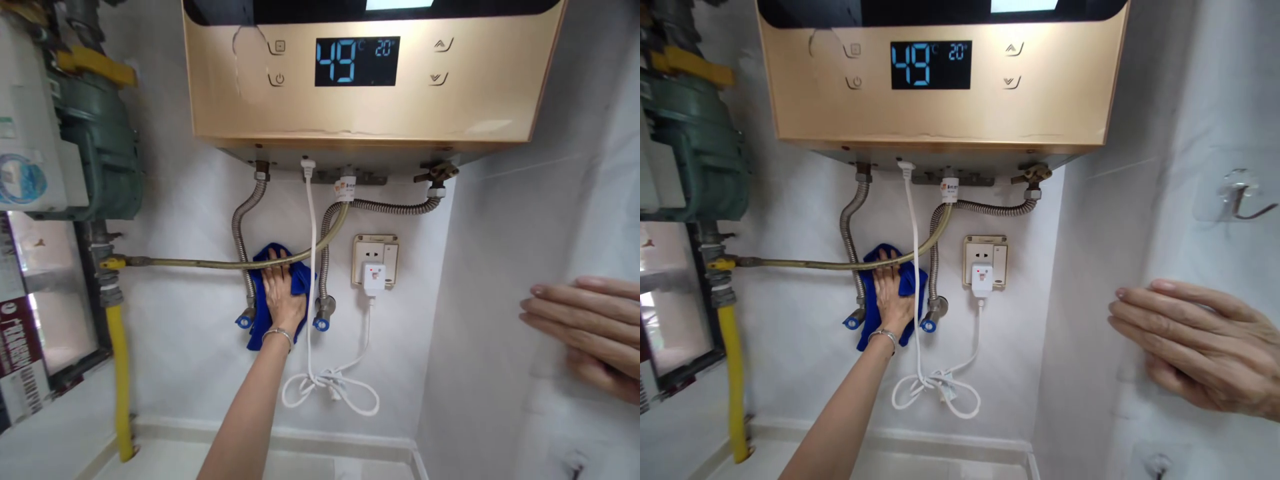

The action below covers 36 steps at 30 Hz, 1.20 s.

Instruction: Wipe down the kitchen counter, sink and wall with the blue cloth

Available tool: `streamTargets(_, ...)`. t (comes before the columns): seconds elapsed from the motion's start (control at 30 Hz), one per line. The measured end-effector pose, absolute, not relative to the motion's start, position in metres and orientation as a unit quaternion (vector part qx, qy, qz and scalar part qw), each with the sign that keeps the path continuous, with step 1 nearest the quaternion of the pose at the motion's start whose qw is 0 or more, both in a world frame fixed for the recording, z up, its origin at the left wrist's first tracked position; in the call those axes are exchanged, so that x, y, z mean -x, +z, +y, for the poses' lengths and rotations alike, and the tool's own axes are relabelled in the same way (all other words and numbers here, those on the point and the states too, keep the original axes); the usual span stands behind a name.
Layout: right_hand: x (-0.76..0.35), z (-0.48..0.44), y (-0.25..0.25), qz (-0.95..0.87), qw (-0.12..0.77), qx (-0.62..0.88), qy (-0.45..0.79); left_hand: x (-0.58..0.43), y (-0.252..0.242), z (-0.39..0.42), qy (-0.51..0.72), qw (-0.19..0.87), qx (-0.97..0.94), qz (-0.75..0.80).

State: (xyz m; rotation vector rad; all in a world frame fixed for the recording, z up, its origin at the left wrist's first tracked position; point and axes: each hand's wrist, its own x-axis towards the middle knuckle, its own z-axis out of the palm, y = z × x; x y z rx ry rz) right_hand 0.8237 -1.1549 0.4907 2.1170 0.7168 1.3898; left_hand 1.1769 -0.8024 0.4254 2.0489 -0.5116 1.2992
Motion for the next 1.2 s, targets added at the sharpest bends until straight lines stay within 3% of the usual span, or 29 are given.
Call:
streamTargets(0.3,-0.824,-1.15,0.496,0.283,0.288,-0.764,0.503,-1.166,0.5,-0.814,0.505,0.308,-0.779,-0.21)
streamTargets(0.73,-0.826,-1.153,0.499,0.294,0.342,-0.74,0.499,-1.181,0.517,-0.801,0.536,0.222,-0.755,-0.306)
streamTargets(0.9,-0.824,-1.152,0.499,0.284,0.329,-0.752,0.496,-1.183,0.5,-0.803,0.548,0.24,-0.756,-0.267)
streamTargets(1.2,-0.823,-1.161,0.489,0.26,0.279,-0.769,0.513,-1.187,0.418,-0.802,0.513,0.222,-0.787,-0.259)
